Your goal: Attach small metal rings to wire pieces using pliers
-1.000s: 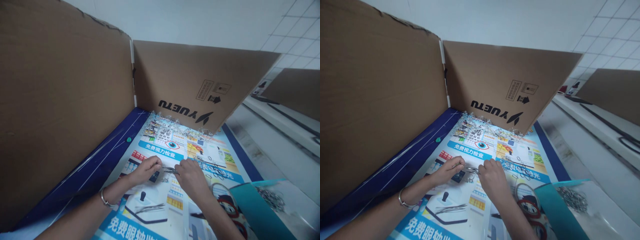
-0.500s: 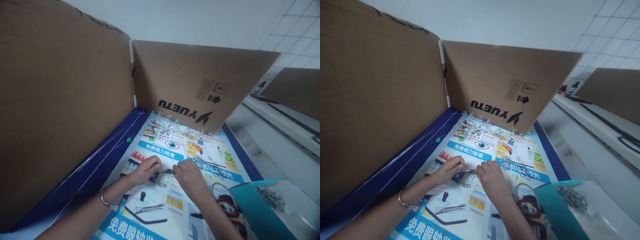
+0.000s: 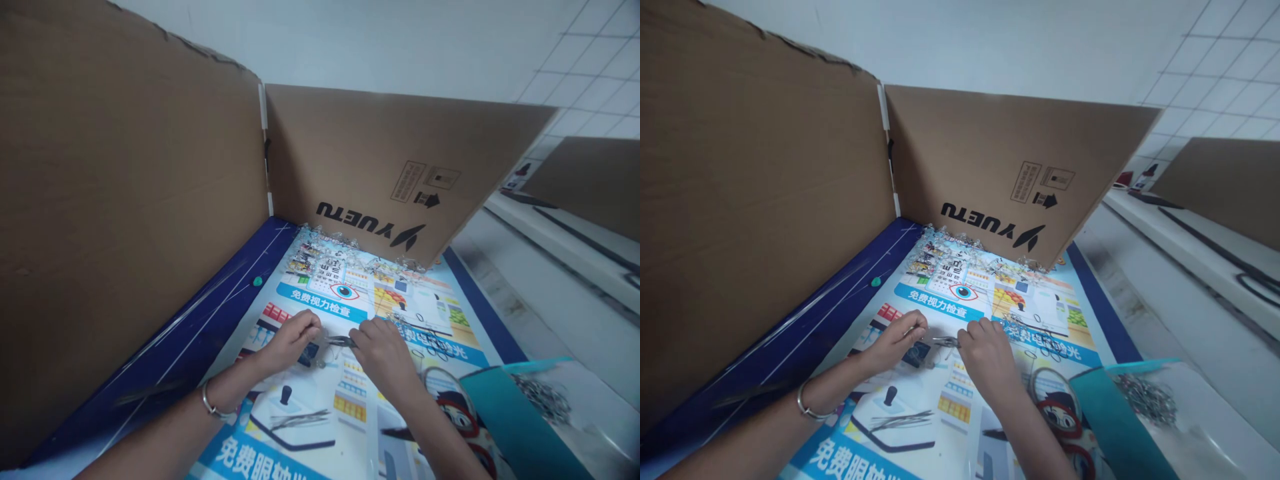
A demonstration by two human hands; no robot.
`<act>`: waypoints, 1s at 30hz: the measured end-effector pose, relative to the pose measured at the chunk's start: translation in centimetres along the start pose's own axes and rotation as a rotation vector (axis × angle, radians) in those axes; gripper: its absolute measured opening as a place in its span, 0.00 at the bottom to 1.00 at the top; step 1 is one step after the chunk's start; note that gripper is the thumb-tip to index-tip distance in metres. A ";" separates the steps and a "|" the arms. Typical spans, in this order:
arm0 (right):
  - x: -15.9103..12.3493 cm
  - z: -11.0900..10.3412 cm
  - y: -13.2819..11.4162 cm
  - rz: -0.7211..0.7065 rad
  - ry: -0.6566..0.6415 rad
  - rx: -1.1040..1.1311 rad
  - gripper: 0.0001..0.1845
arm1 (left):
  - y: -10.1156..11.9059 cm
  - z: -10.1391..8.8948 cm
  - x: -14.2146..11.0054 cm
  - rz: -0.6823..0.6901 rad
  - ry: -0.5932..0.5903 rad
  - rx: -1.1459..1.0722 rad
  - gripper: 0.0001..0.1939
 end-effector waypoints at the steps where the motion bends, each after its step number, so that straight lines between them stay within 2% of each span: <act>1: 0.0 0.0 0.2 0.025 0.006 0.016 0.03 | 0.0 0.0 0.0 0.002 0.002 0.003 0.09; 5: -0.1 -0.1 0.5 0.112 0.013 0.091 0.02 | 0.2 -0.1 0.0 0.016 0.008 0.013 0.09; 11: 0.0 -0.4 -0.2 0.149 -0.044 0.112 0.05 | 0.9 -0.1 -0.1 0.037 0.016 0.053 0.09; 30: 0.2 -1.3 -1.2 0.107 -0.030 -0.003 0.04 | 0.7 0.0 -0.3 0.012 0.033 0.047 0.07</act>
Point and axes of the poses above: each hand's wrist, its own x-axis towards the middle knuckle, its own z-axis out of the palm, y = z × x, the point moved 8 cm from there along x, towards the middle knuckle, and after that the axes turned 12 degrees about y, right-handed, at the moved point
